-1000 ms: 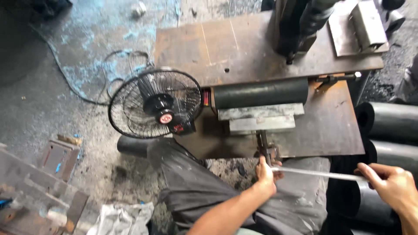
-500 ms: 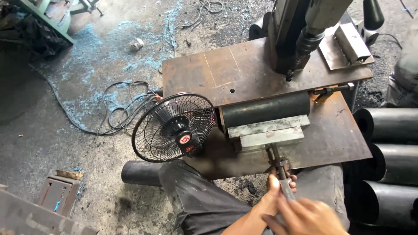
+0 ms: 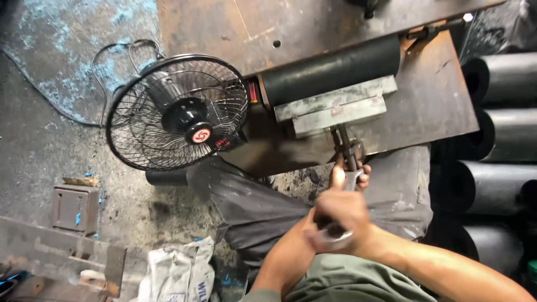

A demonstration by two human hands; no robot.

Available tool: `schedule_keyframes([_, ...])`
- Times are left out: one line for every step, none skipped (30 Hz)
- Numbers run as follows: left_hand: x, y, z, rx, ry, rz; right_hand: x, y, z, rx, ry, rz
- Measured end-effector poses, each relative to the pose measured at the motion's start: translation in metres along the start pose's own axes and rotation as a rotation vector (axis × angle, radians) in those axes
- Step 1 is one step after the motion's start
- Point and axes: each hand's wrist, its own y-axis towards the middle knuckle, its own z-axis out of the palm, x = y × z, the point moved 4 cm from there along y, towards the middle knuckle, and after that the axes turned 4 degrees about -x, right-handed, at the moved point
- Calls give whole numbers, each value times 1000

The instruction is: Drilling, adjusting, and measuring a large black industrial component using various tools.

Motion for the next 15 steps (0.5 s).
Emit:
schedule_keyframes([-2, 3, -1, 46, -22, 15, -3, 0, 14, 80, -98, -21])
schedule_keyframes([-5, -1, 2, 25, -26, 7, -15, -1, 39, 74, -86, -2])
schedule_keyframes([-7, -5, 7, 53, -50, 3, -23, -4, 69, 172, -177, -62])
schedule_keyframes([-5, -10, 9, 78, -82, -1, -31, -11, 99, 278, -265, -116])
schedule_keyframes([-2, -20, 8, 55, -95, -10, -29, -9, 112, 280, -251, -91])
schedule_keyframes([-6, -22, 15, 81, -99, -13, -32, -3, 123, 303, -266, -60])
schedule_keyframes([-9, -26, 22, 107, -102, -16, -34, 3, 134, 326, -281, -28])
schedule_keyframes([-10, -33, 25, 94, -104, -26, -31, -1, 134, 321, -276, -14])
schedule_keyframes([-12, -41, 29, 100, -79, 3, -27, -4, 134, 306, -269, -21])
schedule_keyframes([-14, -46, 35, 111, -54, 29, -25, -6, 133, 291, -267, -27])
schedule_keyframes([-17, -60, 46, 102, -56, 16, -8, -1, 118, 286, -268, -13])
schedule_keyframes([-20, -72, 60, 139, -20, 54, 12, 3, 100, 264, -179, -83])
schedule_keyframes([-23, -85, 75, 177, 16, 92, 33, 7, 83, 240, -89, -153])
schedule_keyframes([-21, -86, 73, 174, 20, 75, 36, 11, 50, 230, -98, -142])
schedule_keyframes([-20, -88, 71, 188, 62, 75, 38, 16, 15, 156, 18, -77])
